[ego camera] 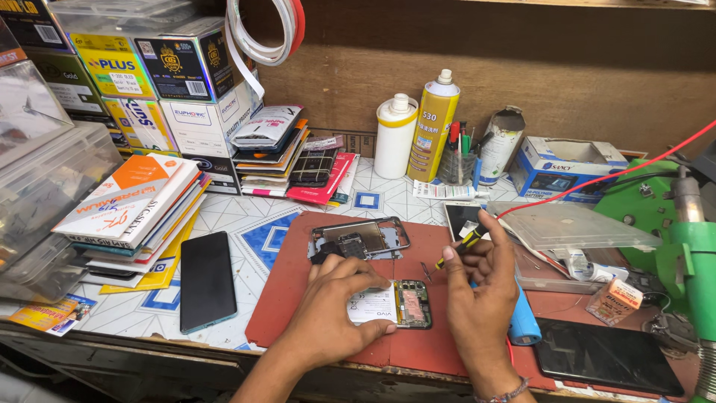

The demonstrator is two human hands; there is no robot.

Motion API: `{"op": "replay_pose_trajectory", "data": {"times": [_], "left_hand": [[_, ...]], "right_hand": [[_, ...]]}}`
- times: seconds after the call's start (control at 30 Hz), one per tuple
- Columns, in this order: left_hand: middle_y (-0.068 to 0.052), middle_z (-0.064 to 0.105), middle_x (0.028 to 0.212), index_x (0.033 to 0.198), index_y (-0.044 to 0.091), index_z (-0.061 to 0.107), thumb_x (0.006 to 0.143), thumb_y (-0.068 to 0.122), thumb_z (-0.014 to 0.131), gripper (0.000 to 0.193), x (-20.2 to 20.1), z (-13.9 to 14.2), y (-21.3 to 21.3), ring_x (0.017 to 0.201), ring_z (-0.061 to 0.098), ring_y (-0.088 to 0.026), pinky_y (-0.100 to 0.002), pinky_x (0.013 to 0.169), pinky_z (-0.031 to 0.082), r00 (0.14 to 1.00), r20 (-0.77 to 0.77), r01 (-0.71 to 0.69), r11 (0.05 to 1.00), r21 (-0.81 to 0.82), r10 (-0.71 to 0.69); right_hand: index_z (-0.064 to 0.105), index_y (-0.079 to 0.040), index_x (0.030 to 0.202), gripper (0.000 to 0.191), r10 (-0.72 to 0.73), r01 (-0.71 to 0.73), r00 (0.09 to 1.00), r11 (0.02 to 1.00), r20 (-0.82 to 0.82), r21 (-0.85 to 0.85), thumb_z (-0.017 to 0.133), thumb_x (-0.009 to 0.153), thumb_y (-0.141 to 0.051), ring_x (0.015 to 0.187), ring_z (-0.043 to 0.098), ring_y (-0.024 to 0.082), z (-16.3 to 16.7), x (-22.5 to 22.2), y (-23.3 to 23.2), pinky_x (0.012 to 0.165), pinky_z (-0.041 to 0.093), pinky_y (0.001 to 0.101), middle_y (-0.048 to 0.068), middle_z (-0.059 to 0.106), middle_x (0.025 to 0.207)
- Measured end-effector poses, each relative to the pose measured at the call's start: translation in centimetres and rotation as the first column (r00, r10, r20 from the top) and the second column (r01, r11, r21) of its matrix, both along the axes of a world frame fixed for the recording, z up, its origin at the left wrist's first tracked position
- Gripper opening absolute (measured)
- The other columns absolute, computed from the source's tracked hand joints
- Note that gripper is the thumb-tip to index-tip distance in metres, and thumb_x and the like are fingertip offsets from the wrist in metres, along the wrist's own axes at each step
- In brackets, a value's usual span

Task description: The person uses a screwdriver to loosen screws on a disassembled smartphone placed on a red mat. They repeatedly probe and adjust small internal components while holding the device steady with the other hand.

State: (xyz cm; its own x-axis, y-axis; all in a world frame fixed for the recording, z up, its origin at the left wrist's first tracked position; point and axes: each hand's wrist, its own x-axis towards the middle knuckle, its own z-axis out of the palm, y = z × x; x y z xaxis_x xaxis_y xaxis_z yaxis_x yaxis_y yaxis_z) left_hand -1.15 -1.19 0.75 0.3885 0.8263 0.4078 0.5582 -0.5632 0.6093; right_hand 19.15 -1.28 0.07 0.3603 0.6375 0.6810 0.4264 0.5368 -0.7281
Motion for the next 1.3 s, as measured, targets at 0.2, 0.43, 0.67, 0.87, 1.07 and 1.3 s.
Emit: {"op": "replay_pose_trajectory", "data": {"times": [0.2, 0.43, 0.67, 0.87, 1.07, 1.3], "left_hand": [[0.001, 0.068, 0.108, 0.105, 0.012, 0.077, 0.059, 0.034, 0.092, 0.054, 0.02, -0.07, -0.05, 0.111, 0.053, -0.022, -0.041, 0.097, 0.035, 1.000, 0.015, -0.001, 1.000, 0.005, 0.001], [0.001, 0.068, 0.107, 0.105, 0.012, 0.077, 0.059, 0.034, 0.092, 0.053, 0.01, -0.02, -0.07, 0.110, 0.054, -0.022, -0.040, 0.096, 0.036, 1.000, 0.009, 0.001, 1.000, -0.002, -0.001], [0.001, 0.068, 0.107, 0.104, 0.012, 0.078, 0.060, 0.034, 0.092, 0.052, 0.01, 0.01, -0.08, 0.110, 0.054, -0.022, -0.040, 0.095, 0.036, 1.000, 0.011, 0.006, 1.000, -0.002, -0.006], [0.001, 0.068, 0.107, 0.103, 0.012, 0.078, 0.059, 0.034, 0.092, 0.051, 0.01, 0.09, -0.15, 0.110, 0.053, -0.022, -0.040, 0.096, 0.036, 1.000, 0.004, -0.001, 1.000, -0.010, 0.001], [0.002, 0.068, 0.107, 0.103, 0.012, 0.078, 0.059, 0.034, 0.092, 0.050, 0.03, 0.16, -0.18, 0.110, 0.053, -0.021, -0.039, 0.096, 0.036, 1.000, 0.008, -0.001, 1.000, -0.019, 0.001], [0.002, 0.068, 0.107, 0.102, 0.012, 0.078, 0.060, 0.033, 0.091, 0.049, -0.08, 0.11, -0.19, 0.110, 0.053, -0.021, -0.039, 0.095, 0.036, 1.000, 0.009, 0.007, 1.000, -0.009, -0.007]], "right_hand": [[0.048, -0.007, 0.149, 0.060, -0.017, 0.017, 0.999, 1.000, 0.037, 0.007, 0.070, 0.093, -0.001, 0.082, 0.060, 0.008, 0.19, 0.00, -0.19, 0.071, 0.052, 0.0217, 0.004, 0.055, 0.099], [0.047, -0.007, 0.148, 0.060, 0.041, -0.041, 0.999, 0.999, 0.008, -0.015, 0.070, 0.093, 0.000, 0.079, 0.061, 0.006, 0.37, -0.21, -0.21, 0.067, 0.053, 0.0201, 0.002, 0.058, 0.093], [0.049, -0.008, 0.147, 0.061, 0.040, -0.039, 0.999, 0.999, 0.030, -0.037, 0.070, 0.091, 0.002, 0.079, 0.061, 0.007, 0.30, -0.19, -0.03, 0.065, 0.052, 0.0211, 0.003, 0.059, 0.093], [0.048, -0.008, 0.146, 0.059, 0.051, -0.051, 0.999, 0.998, -0.004, -0.032, 0.069, 0.092, 0.003, 0.081, 0.066, 0.007, 0.36, -0.21, 0.02, 0.068, 0.058, 0.0208, 0.004, 0.062, 0.095], [0.048, -0.008, 0.147, 0.061, 0.032, -0.031, 0.999, 0.998, 0.023, -0.054, 0.070, 0.090, 0.003, 0.078, 0.065, 0.009, 0.47, -0.26, -0.16, 0.062, 0.054, 0.0222, 0.007, 0.062, 0.093], [0.047, -0.008, 0.148, 0.059, 0.024, -0.024, 1.000, 1.000, 0.001, 0.011, 0.069, 0.094, 0.002, 0.082, 0.063, 0.007, 0.28, -0.16, -0.15, 0.068, 0.055, 0.0215, 0.003, 0.059, 0.096]]}}
